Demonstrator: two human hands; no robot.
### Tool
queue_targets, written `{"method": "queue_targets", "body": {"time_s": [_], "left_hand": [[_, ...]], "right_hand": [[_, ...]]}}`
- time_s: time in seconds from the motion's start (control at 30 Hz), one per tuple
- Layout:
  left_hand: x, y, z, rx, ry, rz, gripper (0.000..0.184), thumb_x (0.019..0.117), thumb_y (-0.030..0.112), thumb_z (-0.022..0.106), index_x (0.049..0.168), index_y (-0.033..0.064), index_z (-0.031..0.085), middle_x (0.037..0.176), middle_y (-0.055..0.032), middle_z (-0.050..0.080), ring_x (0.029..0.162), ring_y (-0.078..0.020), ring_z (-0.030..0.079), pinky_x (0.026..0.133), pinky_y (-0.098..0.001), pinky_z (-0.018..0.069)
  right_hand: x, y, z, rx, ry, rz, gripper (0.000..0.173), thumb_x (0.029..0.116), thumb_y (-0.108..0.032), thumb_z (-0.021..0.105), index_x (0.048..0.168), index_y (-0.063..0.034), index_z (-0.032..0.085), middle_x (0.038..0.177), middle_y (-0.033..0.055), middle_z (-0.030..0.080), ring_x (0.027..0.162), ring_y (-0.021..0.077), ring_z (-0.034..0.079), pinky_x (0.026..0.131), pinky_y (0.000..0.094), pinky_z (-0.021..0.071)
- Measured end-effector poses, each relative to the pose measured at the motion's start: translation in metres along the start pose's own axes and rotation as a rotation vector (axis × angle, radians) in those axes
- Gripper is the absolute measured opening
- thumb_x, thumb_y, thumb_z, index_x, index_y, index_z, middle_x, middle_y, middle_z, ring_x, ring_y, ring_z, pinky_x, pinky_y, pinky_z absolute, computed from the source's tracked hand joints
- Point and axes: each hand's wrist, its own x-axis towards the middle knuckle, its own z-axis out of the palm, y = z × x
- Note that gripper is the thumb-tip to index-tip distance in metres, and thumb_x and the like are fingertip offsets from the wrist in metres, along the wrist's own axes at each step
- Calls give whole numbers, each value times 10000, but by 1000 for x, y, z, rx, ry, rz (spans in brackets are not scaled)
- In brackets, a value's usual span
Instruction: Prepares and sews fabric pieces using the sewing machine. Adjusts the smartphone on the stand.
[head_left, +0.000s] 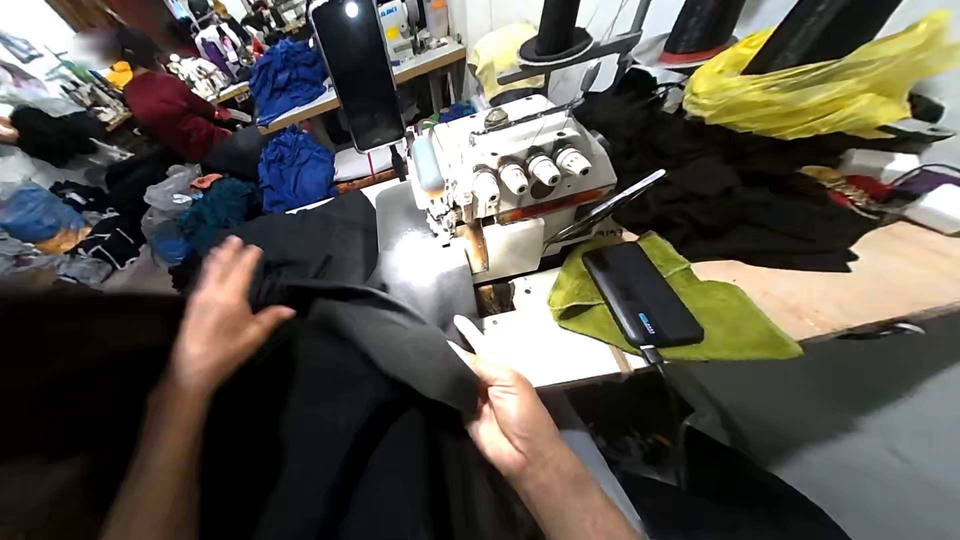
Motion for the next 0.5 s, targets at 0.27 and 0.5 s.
{"method": "queue_targets", "body": {"time_s": [0.27, 0.5], "left_hand": [[-67, 107, 100, -394, 256, -35, 436, 876, 182, 726, 1272, 2, 683, 1411, -174, 616, 1333, -277, 585, 1094, -444, 517], [-77, 164, 119, -381, 312, 96, 678, 856, 356, 726, 1430, 42, 547, 1503, -222, 515, 1461, -371, 419, 1216, -563, 341]], "right_hand": [[9, -5, -16, 155, -33, -5, 432, 1030, 26, 461, 1461, 6, 483, 1082, 197, 700, 887, 220, 735, 788, 337, 624], [-6, -5, -2, 218, -101, 44, 386, 1056, -13, 401, 1433, -9, 486, 1062, 183, 713, 893, 204, 740, 789, 316, 622]]}}
